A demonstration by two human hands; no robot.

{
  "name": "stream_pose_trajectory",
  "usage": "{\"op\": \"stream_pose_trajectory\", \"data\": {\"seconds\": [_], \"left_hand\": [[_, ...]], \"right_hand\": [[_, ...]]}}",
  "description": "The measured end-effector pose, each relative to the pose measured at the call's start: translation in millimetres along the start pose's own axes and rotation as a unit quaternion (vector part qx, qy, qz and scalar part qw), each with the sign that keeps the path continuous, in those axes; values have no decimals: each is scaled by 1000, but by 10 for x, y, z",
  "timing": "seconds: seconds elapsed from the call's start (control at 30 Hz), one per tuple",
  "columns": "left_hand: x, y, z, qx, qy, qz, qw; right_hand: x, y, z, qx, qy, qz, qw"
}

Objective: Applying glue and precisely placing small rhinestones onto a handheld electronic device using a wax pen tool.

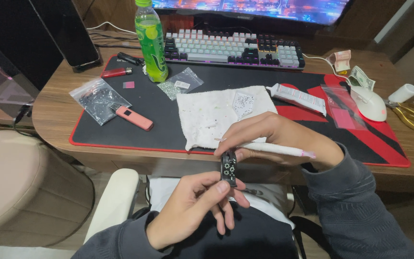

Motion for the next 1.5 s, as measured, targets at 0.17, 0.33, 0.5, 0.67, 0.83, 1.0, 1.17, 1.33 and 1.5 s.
{"op": "stream_pose_trajectory", "data": {"seconds": [0.17,0.33,0.5,0.67,0.83,1.0,1.17,1.33,1.5], "left_hand": [[1,-37,-51,-17,27,-27,999],[-4,-166,-66,-10,66,-96,993],[-110,-312,-343,191,146,-248,939],[-217,-169,-699,350,293,-222,862],[-260,-114,-721,372,368,-166,836],[-258,-146,-703,393,358,-173,829],[-264,-127,-788,411,366,-179,815],[-279,-124,-825,420,387,-205,795],[-245,-110,-809,419,389,-201,795]], "right_hand": [[22,37,-40,-18,6,-3,1000],[16,-10,-37,-33,-8,-10,999],[-15,-30,-73,-25,-4,-27,999],[26,42,-73,-24,-8,-28,999],[40,176,-179,56,-23,-40,997],[50,235,-283,99,26,-49,993],[86,169,-244,93,69,-48,992],[-105,-332,-652,-218,128,-121,960],[-533,-670,-1191,-433,282,-139,845]]}}
Point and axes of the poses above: each hand's wrist, its own x-axis towards the middle knuckle, its own y-axis out of the palm, z = x × y, the point moved 8 cm from there along x, towards the middle knuckle, and after that the axes turned 7 degrees about -x, right-handed, at the moved point
